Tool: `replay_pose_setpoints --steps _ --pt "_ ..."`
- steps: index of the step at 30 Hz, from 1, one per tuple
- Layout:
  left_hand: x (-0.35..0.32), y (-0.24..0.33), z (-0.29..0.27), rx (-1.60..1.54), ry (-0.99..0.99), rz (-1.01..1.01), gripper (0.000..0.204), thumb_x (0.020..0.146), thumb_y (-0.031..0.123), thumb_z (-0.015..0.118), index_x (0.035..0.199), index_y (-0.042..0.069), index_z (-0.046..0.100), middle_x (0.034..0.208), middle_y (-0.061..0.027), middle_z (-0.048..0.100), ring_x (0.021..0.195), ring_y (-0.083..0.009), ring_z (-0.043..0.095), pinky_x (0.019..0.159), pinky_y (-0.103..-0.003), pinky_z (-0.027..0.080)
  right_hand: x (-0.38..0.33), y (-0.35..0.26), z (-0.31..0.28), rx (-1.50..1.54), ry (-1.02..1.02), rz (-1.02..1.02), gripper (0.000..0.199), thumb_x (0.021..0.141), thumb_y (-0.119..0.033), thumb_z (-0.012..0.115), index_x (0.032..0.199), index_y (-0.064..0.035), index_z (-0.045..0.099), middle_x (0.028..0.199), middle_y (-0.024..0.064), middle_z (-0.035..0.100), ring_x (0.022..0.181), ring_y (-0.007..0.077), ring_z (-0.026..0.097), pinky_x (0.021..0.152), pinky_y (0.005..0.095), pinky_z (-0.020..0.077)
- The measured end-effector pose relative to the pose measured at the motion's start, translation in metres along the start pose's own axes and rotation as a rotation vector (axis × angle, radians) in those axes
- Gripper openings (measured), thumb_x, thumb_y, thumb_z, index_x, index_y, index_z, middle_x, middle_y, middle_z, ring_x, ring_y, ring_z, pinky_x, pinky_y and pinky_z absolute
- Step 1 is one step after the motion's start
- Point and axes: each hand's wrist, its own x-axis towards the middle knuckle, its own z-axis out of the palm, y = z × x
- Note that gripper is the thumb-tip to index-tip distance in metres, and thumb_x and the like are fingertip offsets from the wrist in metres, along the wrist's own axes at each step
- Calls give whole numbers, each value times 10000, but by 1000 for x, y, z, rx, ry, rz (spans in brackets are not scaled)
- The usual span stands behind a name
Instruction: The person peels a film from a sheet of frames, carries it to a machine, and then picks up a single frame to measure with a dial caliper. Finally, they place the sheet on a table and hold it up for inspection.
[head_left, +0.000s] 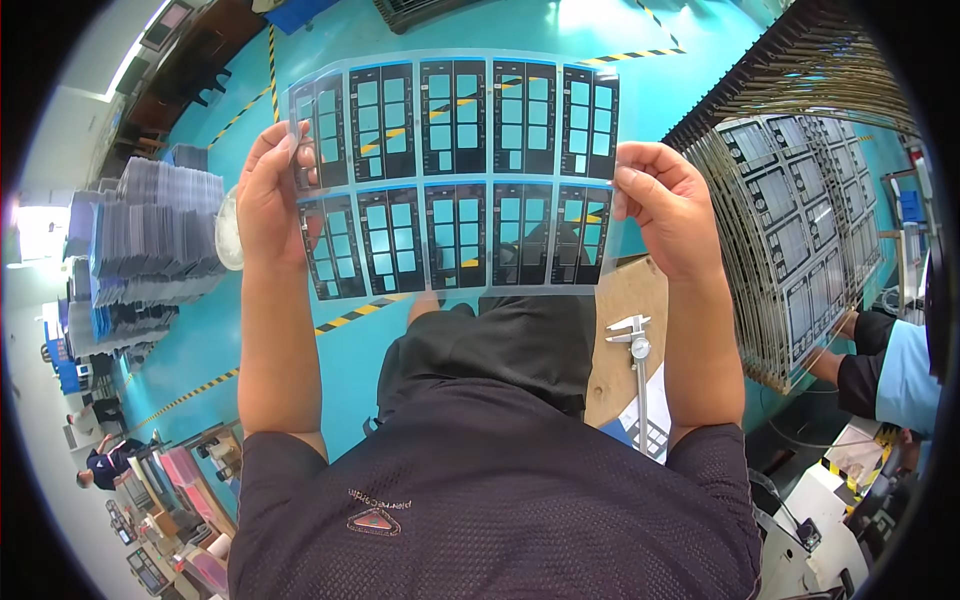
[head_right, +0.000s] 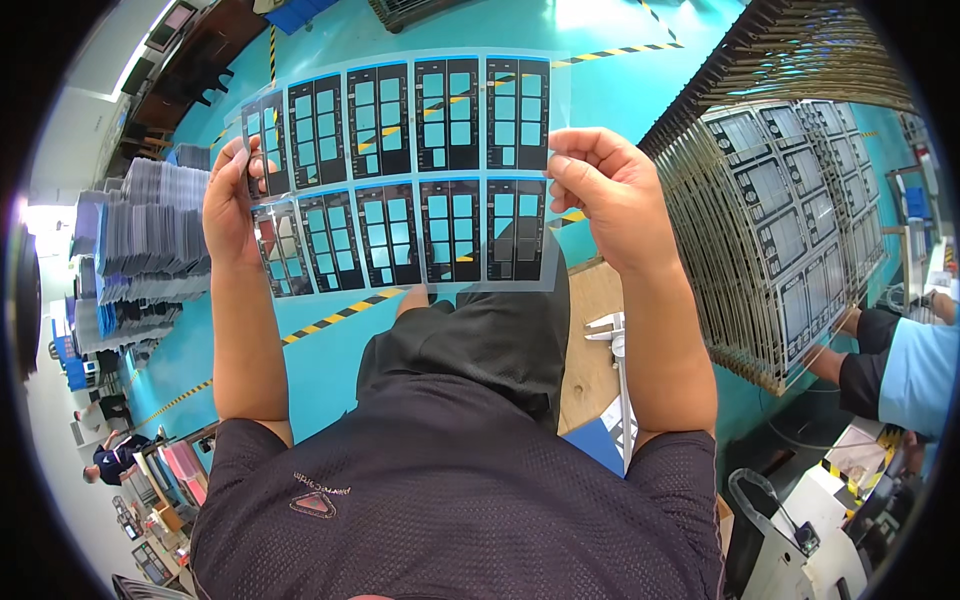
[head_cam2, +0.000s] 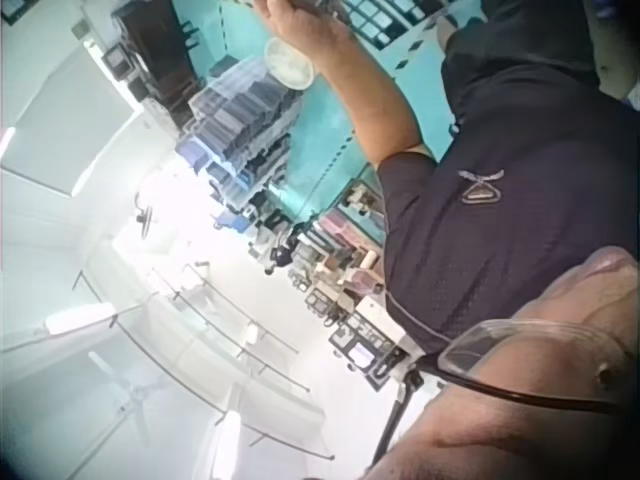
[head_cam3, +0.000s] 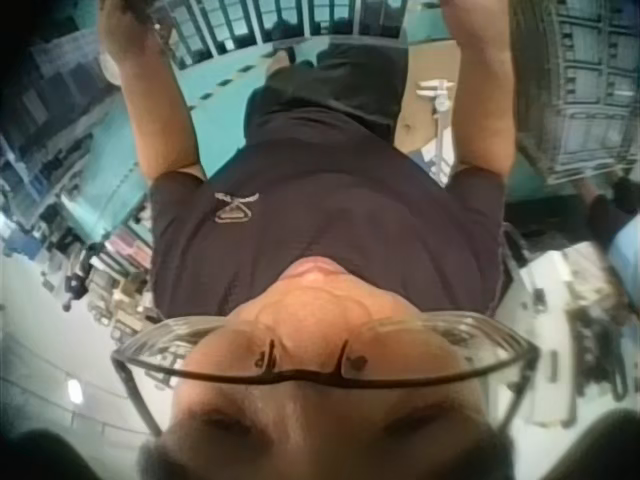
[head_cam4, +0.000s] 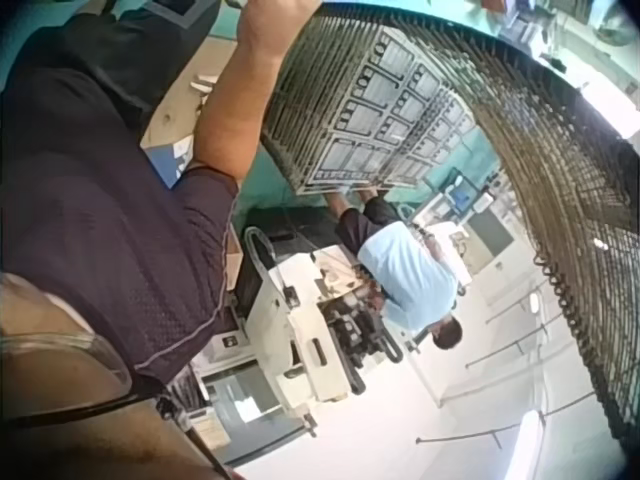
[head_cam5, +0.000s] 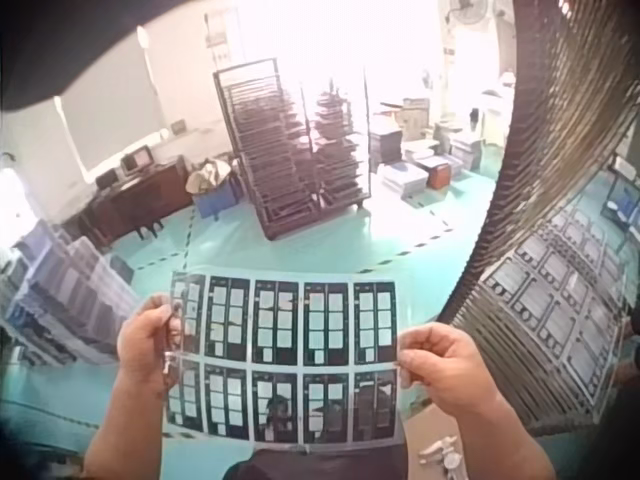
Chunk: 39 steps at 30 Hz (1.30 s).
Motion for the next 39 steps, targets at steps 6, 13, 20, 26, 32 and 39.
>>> replay_pose_setpoints --steps 6,13,20,26,32,39 --pt "0 -4 -1 -9 -13 -10 184 942 104 517 1083 9 586 790 -43 605 672 -104 561 578 -205 499 -1 2 -1 11 6 7 186 893 -31 631 1071 25 623 834 51 639 682 107 610 621 244 534" --pt "-1 -8 0 -31 -14 -30 180 942 101 516 1083 10 582 790 -43 604 671 -105 560 598 -212 498 -2 3 -3 9 13 16 190 893 -30 631 1074 25 620 837 52 640 686 103 614 599 242 541" --pt "1 -11 0 -29 4 -59 176 941 94 514 1081 8 578 792 -47 604 670 -111 561 583 -212 507 -2 2 -4 18 8 24 191 895 -28 626 1078 27 619 847 57 639 690 105 619 596 242 547" --pt "1 -12 0 -21 17 -93 186 940 91 514 1092 1 573 796 -47 606 670 -111 559 588 -217 502 -3 4 -6 13 11 29 192 899 -32 620 1082 27 617 866 58 639 693 106 619 593 240 548" --pt "1 -14 -3 -20 6 -107 186 935 92 523 1091 4 574 798 -40 606 673 -106 552 606 -214 488 -3 6 -7 5 11 32 196 897 -39 624 1081 26 617 867 64 642 690 106 617 590 242 548" --pt "2 -15 -2 -10 14 -112 193 932 91 528 1096 0 572 793 -38 603 676 -108 547 607 -212 483 -2 6 -8 -11 9 34 201 896 -48 629 1084 24 618 871 72 648 681 105 614 588 245 550"
